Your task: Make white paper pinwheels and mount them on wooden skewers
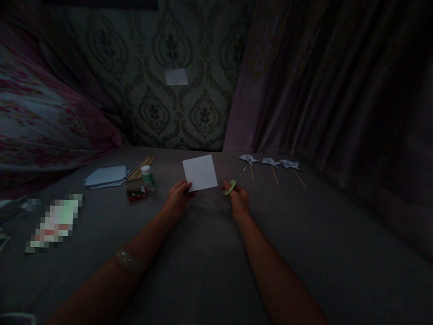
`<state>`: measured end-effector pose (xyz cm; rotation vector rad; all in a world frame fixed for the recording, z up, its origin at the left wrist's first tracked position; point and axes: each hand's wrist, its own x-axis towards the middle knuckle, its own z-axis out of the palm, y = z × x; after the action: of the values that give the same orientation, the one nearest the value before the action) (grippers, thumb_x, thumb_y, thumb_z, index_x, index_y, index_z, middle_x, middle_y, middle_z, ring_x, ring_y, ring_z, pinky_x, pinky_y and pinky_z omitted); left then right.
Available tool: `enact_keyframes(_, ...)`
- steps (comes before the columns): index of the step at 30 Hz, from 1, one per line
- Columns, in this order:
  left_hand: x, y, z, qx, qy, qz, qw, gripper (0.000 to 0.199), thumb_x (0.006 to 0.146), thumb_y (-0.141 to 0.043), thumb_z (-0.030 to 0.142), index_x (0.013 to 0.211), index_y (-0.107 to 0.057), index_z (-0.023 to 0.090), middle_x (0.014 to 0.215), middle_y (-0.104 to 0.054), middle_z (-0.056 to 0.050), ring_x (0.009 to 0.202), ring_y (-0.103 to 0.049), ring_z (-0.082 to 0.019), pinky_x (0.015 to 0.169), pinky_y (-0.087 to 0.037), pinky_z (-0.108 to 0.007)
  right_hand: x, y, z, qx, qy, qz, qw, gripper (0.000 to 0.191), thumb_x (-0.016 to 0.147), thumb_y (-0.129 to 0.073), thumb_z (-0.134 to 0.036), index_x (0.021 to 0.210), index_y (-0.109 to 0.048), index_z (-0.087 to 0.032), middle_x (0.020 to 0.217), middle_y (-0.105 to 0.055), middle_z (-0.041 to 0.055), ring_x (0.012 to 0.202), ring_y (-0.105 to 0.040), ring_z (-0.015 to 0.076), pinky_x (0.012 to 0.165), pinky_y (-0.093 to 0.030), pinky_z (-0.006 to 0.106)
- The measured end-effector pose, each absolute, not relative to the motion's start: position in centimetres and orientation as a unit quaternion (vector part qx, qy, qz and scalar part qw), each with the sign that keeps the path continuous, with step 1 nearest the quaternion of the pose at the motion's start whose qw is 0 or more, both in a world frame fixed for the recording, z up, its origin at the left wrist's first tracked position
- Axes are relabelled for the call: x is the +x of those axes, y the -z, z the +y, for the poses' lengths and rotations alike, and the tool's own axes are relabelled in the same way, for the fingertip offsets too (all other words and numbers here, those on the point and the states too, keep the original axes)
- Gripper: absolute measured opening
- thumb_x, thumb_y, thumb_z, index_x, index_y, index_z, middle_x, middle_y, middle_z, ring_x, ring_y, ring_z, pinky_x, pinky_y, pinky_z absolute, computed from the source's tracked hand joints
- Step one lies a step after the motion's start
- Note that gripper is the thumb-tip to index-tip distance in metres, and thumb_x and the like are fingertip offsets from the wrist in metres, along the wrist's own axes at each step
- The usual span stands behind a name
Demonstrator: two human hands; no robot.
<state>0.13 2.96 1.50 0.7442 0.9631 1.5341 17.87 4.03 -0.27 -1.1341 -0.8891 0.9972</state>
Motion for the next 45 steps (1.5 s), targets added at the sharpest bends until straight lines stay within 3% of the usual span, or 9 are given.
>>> enact_keyframes(7,0.2,-0.8,2.8,0.413,-0.626,0.426,0.506,0.021,0.055,-0.073,0.033,0.066,-0.063,0.017,0.064,-0.059,-0.001,0.056,-0.053,-0.012,0.049,-0.042,-0.022,17.5,0.7,4.0,-0.446,-0.496,-0.396,0.631,0.034,0.052,-0.078,-0.047,0.06,-0.064,-0.018,0.058,-0.059,-0.0023,0.059,-0.052,0.0129,0.06,-0.038,0.027)
enact_keyframes(16,0.2,-0.8,2.7,0.427,-0.622,0.437,0.489,0.023,0.058,-0.073,0.034,0.073,-0.067,0.017,0.065,-0.062,-0.001,0.051,-0.053,-0.011,0.048,-0.039,-0.022,17.5,0.8,3.9,-0.469,-0.481,-0.402,0.623,0.037,0.045,-0.08,-0.042,0.069,-0.066,-0.017,0.062,-0.061,-0.0022,0.06,-0.051,0.0126,0.06,-0.04,0.026)
enact_keyframes(26,0.5,-1.5,2.6,0.321,-0.633,0.419,0.566,0.043,0.049,-0.084,0.043,0.075,-0.064,0.016,0.07,-0.064,-0.003,0.06,-0.059,-0.012,0.051,-0.04,-0.021,16.8,0.3,3.5,-0.48,-0.432,-0.429,0.632,0.04,0.05,-0.074,-0.049,0.073,-0.062,-0.018,0.063,-0.057,-0.0025,0.06,-0.048,0.0124,0.059,-0.039,0.027)
enact_keyframes(36,2.8,-1.1,1.3,0.351,-0.571,0.403,0.624,0.033,0.05,-0.085,0.034,0.065,-0.064,0.014,0.066,-0.064,-0.004,0.062,-0.058,-0.012,0.055,-0.04,-0.023,15.7,-0.6,2.5,-0.453,-0.422,-0.428,0.659,0.04,0.053,-0.074,-0.049,0.073,-0.059,-0.019,0.064,-0.053,-0.0034,0.061,-0.044,0.0109,0.058,-0.038,0.025)
enact_keyframes(45,2.5,-0.8,1.7,0.36,-0.596,0.414,0.586,0.03,0.052,-0.083,0.035,0.066,-0.066,0.015,0.064,-0.063,-0.002,0.06,-0.056,-0.011,0.054,-0.039,-0.022,15.7,-0.6,2.5,-0.466,-0.417,-0.448,0.638,0.042,0.053,-0.075,-0.052,0.075,-0.061,-0.018,0.067,-0.058,-0.0012,0.063,-0.049,0.0126,0.059,-0.04,0.025)
